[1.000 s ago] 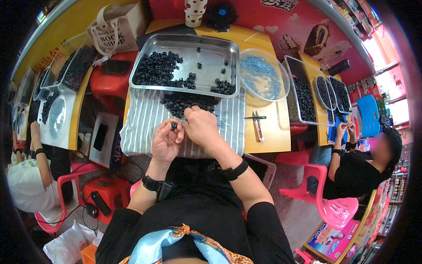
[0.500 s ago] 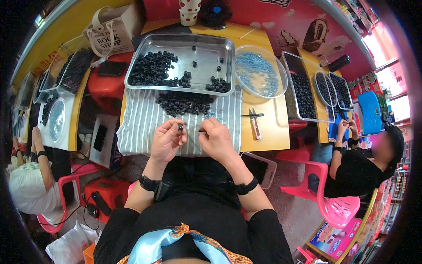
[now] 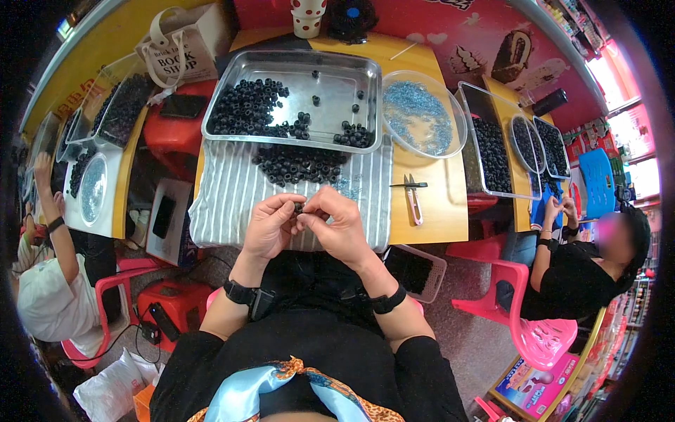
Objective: Sorting and inspecting small black rubber or plastic components at a workstation.
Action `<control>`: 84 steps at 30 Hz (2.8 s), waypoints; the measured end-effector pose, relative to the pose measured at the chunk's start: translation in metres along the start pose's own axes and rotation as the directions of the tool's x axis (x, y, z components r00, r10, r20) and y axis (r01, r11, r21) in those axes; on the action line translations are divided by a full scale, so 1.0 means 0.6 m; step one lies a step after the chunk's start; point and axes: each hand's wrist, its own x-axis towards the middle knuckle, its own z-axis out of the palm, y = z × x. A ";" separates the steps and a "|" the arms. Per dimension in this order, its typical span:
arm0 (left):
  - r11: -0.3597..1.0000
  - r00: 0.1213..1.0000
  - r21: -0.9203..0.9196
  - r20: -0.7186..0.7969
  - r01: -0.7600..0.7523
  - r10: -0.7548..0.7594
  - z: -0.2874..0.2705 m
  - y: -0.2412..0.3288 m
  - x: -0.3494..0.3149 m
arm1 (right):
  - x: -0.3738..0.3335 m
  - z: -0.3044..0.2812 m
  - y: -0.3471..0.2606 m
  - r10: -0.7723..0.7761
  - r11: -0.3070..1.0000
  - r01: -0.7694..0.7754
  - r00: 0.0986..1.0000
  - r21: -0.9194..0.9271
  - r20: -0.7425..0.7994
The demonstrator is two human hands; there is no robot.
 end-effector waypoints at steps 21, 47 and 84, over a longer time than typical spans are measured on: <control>0.998 0.995 0.056 0.095 0.037 -0.042 0.012 0.010 0.000 | 0.022 -0.041 -0.014 0.265 0.955 -0.290 0.925 0.058 0.273; 0.998 0.995 0.032 0.082 0.048 -0.050 0.020 0.014 0.001 | -0.012 -0.256 -0.039 0.080 0.986 -0.137 0.894 -0.097 -0.441; 0.894 0.987 0.433 -0.052 -0.117 0.154 0.051 0.001 0.028 | 0.015 -0.120 0.046 0.128 0.647 -0.137 0.989 -0.750 -0.070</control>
